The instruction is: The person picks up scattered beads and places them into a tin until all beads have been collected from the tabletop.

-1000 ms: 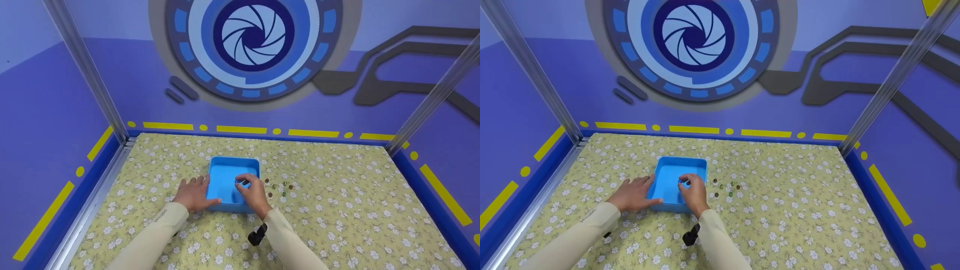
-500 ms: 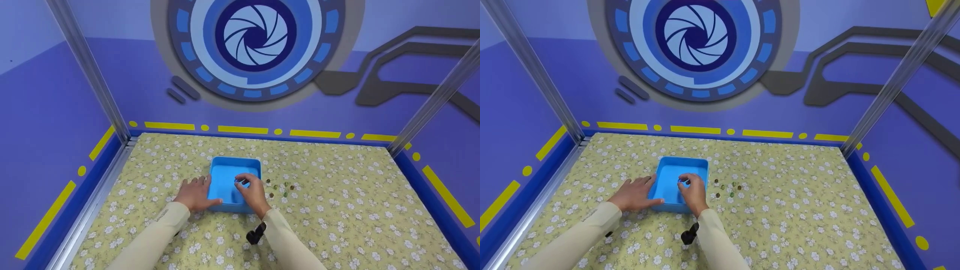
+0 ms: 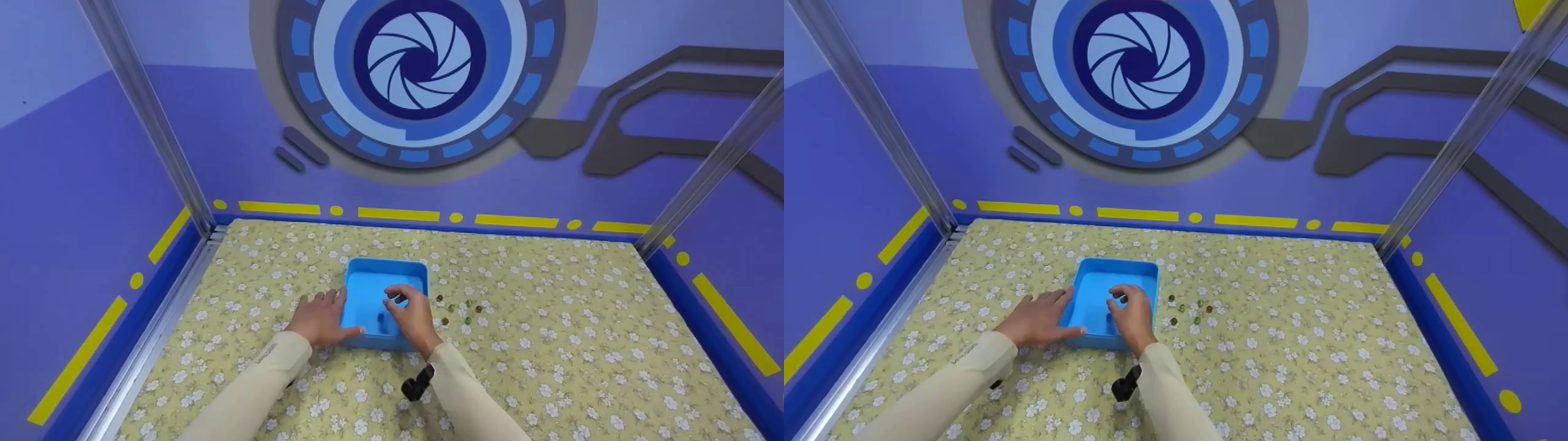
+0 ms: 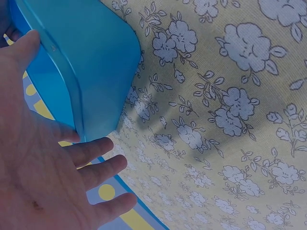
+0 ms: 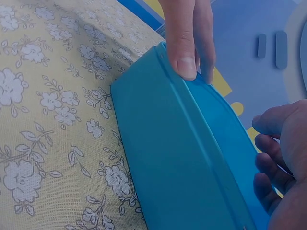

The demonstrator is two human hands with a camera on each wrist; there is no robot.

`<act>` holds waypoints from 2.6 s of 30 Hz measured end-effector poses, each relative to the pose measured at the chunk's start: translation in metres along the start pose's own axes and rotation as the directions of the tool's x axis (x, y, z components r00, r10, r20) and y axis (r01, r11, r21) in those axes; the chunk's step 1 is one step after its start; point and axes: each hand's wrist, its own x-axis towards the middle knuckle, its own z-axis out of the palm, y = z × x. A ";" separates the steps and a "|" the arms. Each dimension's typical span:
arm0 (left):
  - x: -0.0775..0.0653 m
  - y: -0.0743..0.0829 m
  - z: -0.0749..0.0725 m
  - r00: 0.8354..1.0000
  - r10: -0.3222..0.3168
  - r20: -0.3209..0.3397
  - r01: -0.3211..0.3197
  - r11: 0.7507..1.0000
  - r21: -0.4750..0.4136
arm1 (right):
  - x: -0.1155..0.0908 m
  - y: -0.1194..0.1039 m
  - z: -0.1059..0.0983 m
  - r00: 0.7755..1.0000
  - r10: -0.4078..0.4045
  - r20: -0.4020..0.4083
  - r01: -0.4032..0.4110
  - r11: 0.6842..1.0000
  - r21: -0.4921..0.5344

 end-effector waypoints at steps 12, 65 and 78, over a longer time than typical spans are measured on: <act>0.000 0.003 -0.003 0.999 -0.017 0.031 0.018 0.999 -0.047 | -0.003 -0.005 -0.006 1.000 0.017 -0.011 -0.017 0.999 0.038; -0.010 0.010 -0.013 0.998 -0.025 0.053 0.026 0.999 -0.033 | -0.004 0.010 -0.056 0.976 0.127 -0.174 -0.111 0.989 0.098; -0.010 0.012 -0.009 0.998 -0.030 0.049 0.031 0.999 -0.014 | -0.011 0.023 -0.061 0.965 0.178 -0.194 -0.161 0.982 0.097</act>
